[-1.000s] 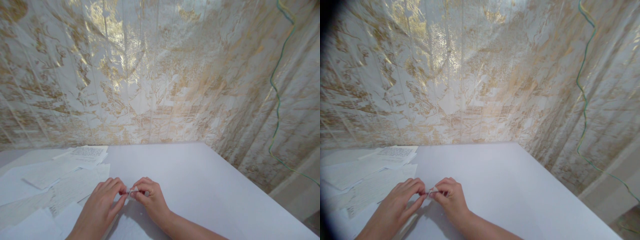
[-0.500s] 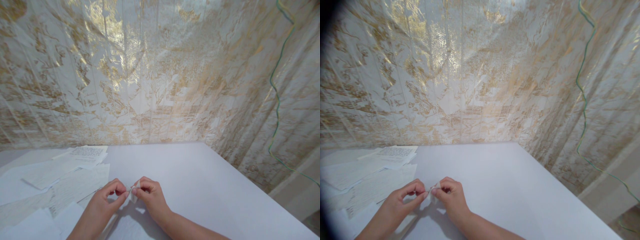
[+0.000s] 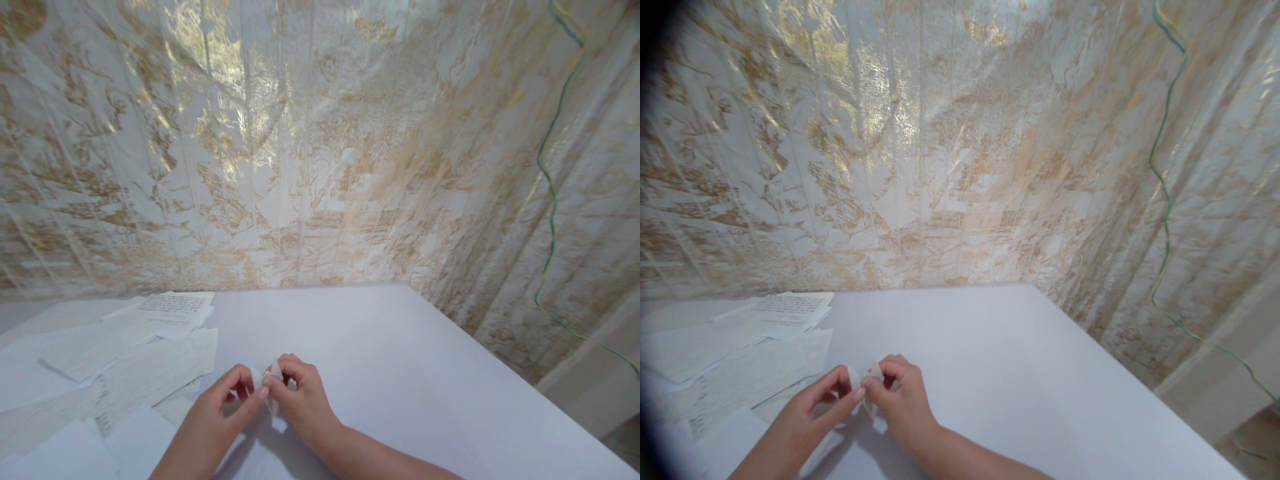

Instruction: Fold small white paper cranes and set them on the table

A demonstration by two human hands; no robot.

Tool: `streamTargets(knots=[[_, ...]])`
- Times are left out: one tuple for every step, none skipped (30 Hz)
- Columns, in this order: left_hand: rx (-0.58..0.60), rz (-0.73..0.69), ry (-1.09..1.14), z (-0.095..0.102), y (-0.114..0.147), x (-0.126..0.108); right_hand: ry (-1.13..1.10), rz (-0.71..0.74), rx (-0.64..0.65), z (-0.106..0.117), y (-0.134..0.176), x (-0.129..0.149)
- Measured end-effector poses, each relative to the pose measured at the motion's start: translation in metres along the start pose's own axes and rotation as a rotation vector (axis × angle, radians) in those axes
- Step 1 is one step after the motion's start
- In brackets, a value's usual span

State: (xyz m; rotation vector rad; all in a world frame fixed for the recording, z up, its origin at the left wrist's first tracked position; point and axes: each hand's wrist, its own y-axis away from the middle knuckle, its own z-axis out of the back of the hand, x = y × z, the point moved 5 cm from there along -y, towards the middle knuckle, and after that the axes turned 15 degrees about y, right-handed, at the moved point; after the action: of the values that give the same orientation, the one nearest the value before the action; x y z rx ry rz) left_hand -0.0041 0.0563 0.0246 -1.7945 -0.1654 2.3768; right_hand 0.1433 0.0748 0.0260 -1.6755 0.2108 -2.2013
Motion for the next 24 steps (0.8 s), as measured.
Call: streamTargets(knots=[[-0.003,-0.008,-0.018,0.000,-0.001,0.001,0.003,0.009,0.000,0.000,0.000,0.000],[-0.004,-0.019,-0.030,0.001,-0.001,0.002,0.008,0.014,0.000,0.000,0.000,0.000],[-0.003,-0.031,-0.039,0.002,-0.001,0.003,0.012,0.017,0.000,0.000,0.000,0.000],[-0.005,-0.042,-0.044,0.002,-0.001,0.004,0.016,0.020,-0.005,0.001,0.000,0.001],[-0.005,-0.053,-0.047,0.003,-0.001,0.005,0.019,0.023,-0.009,0.001,0.000,0.001],[-0.010,-0.067,-0.049,0.004,-0.001,0.005,0.022,0.029,-0.013,0.002,0.000,0.002],[-0.013,-0.085,-0.052,0.005,0.000,0.004,0.027,0.036,-0.016,0.002,-0.001,0.002],[-0.016,-0.111,-0.056,0.005,0.001,0.002,0.031,0.043,-0.017,0.002,-0.001,0.003],[-0.018,-0.141,-0.063,0.006,0.001,-0.001,0.032,0.046,-0.020,0.002,-0.001,0.003],[-0.018,-0.172,-0.072,0.006,0.002,-0.004,0.028,0.043,-0.019,0.002,-0.001,0.003],[-0.019,-0.204,-0.085,0.006,0.003,-0.008,0.016,0.031,-0.017,0.001,-0.001,0.003],[-0.023,-0.236,-0.102,0.006,0.004,-0.012,-0.003,0.012,-0.014,0.001,-0.001,0.001],[-0.031,-0.264,-0.119,0.006,0.004,-0.015,-0.032,-0.016,-0.004,0.000,-0.001,0.000],[-0.043,-0.290,-0.133,0.006,0.005,-0.018,-0.072,-0.051,0.014,-0.002,-0.001,-0.003],[-0.059,-0.315,-0.144,0.007,0.005,-0.019,-0.121,-0.095,0.044,-0.004,-0.001,-0.006],[-0.074,-0.336,-0.150,0.007,0.006,-0.019,-0.174,-0.145,0.080,-0.007,-0.001,-0.009],[-0.087,-0.349,-0.154,0.007,0.006,-0.019,-0.229,-0.194,0.119,-0.009,-0.001,-0.012],[-0.096,-0.354,-0.157,0.007,0.006,-0.017,-0.279,-0.236,0.151,-0.011,-0.001,-0.015],[-0.099,-0.349,-0.161,0.007,0.006,-0.016,-0.316,-0.263,0.170,-0.013,-0.001,-0.016],[-0.097,-0.334,-0.164,0.007,0.006,-0.014,-0.339,-0.274,0.172,-0.013,-0.001,-0.017],[-0.093,-0.311,-0.163,0.006,0.006,-0.012,-0.351,-0.273,0.161,-0.013,-0.002,-0.017],[-0.092,-0.283,-0.156,0.006,0.006,-0.011,-0.358,-0.266,0.145,-0.012,-0.002,-0.017],[-0.092,-0.257,-0.142,0.006,0.005,-0.010,-0.366,-0.261,0.129,-0.012,-0.002,-0.017],[-0.090,-0.234,-0.125,0.006,0.005,-0.010,-0.376,-0.259,0.116,-0.012,-0.002,-0.016]])
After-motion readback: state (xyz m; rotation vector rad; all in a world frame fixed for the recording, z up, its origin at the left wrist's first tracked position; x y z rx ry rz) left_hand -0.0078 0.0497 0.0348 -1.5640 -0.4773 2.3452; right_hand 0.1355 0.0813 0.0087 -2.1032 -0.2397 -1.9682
